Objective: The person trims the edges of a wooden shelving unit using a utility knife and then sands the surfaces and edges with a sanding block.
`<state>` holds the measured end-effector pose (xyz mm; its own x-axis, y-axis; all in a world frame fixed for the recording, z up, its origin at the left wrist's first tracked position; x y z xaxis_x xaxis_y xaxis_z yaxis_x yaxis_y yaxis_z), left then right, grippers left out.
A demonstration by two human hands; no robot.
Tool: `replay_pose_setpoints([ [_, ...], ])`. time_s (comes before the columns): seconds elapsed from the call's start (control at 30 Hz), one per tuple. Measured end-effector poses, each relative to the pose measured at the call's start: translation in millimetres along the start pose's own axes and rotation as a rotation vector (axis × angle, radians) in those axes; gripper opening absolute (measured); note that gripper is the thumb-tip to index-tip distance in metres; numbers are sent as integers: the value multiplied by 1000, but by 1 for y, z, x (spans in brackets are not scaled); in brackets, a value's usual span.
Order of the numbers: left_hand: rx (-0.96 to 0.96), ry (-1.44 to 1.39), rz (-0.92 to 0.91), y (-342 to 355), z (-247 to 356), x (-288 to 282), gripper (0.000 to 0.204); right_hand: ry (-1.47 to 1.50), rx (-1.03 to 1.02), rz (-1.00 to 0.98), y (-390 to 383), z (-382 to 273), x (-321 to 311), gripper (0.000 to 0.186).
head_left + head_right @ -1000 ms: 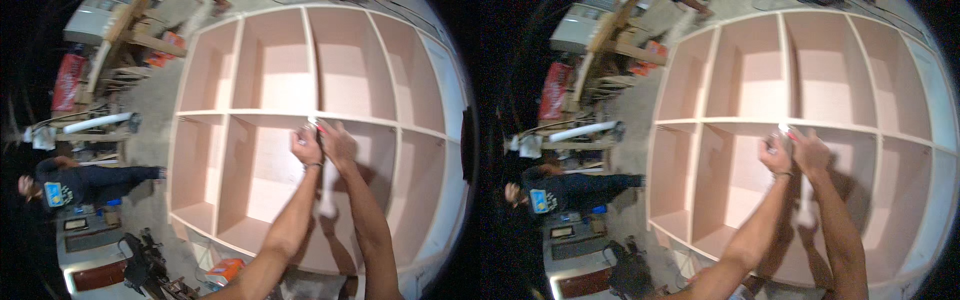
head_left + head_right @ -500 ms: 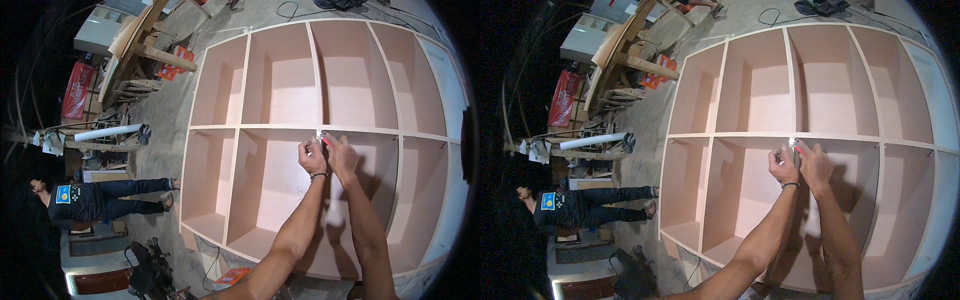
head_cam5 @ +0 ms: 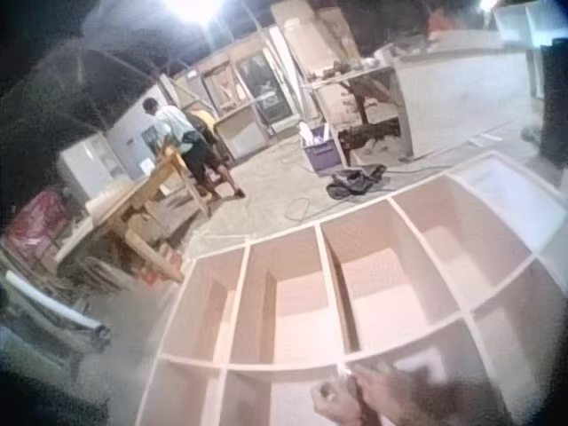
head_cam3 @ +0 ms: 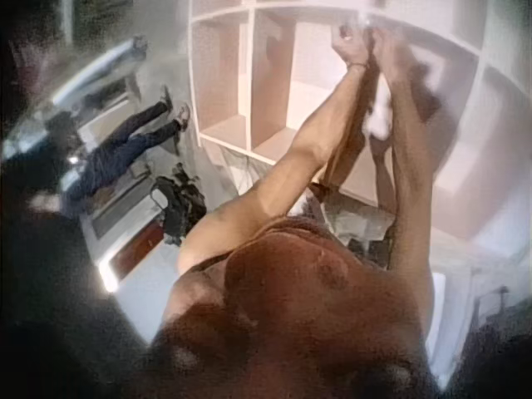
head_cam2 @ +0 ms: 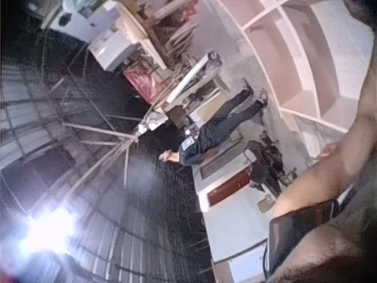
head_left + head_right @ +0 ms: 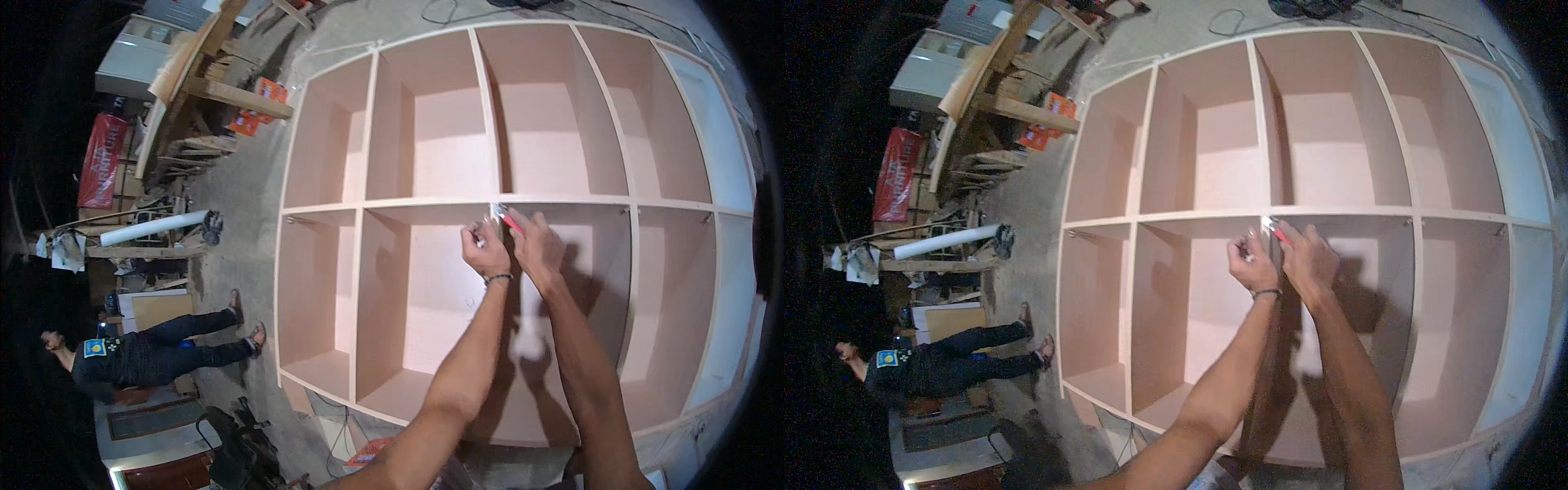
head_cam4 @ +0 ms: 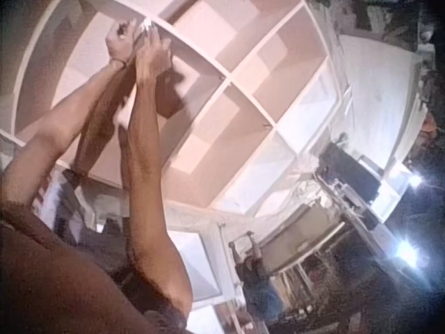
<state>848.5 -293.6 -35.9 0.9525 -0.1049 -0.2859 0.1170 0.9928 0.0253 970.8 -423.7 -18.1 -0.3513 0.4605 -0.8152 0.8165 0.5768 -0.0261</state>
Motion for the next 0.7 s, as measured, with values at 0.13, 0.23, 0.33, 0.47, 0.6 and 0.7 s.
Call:
replay_pose_setpoints([
  [0.13,-1,-37,27,2,-3,1,35,-50,-107,-51,15,7,0,36],
  [0.23,104,39,98,21,2,-19,39,-18,-217,-73,27,-2,21,34],
  [0.33,141,-85,94,14,2,-9,35,8,-244,-74,32,10,4,33],
  [0.47,107,-112,49,11,-12,-4,34,12,-285,-66,30,14,5,33],
  [0.6,131,-92,73,12,-9,-8,33,-54,-281,24,20,1,0,30],
  [0.7,120,-104,71,11,-10,-8,33,-77,-295,118,16,-2,-3,35],
])
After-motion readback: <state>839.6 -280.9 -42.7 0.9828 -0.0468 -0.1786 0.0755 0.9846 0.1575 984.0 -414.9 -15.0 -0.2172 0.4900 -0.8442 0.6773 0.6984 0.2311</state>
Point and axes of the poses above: each hand's wrist, its own y-axis towards the middle knuckle, its own x-axis out of the palm, z = x × y, the point moved 10 cm from there along y, towards the middle knuckle, and after that the axes turned 5 degrees about -x, right-handed, at the moved point
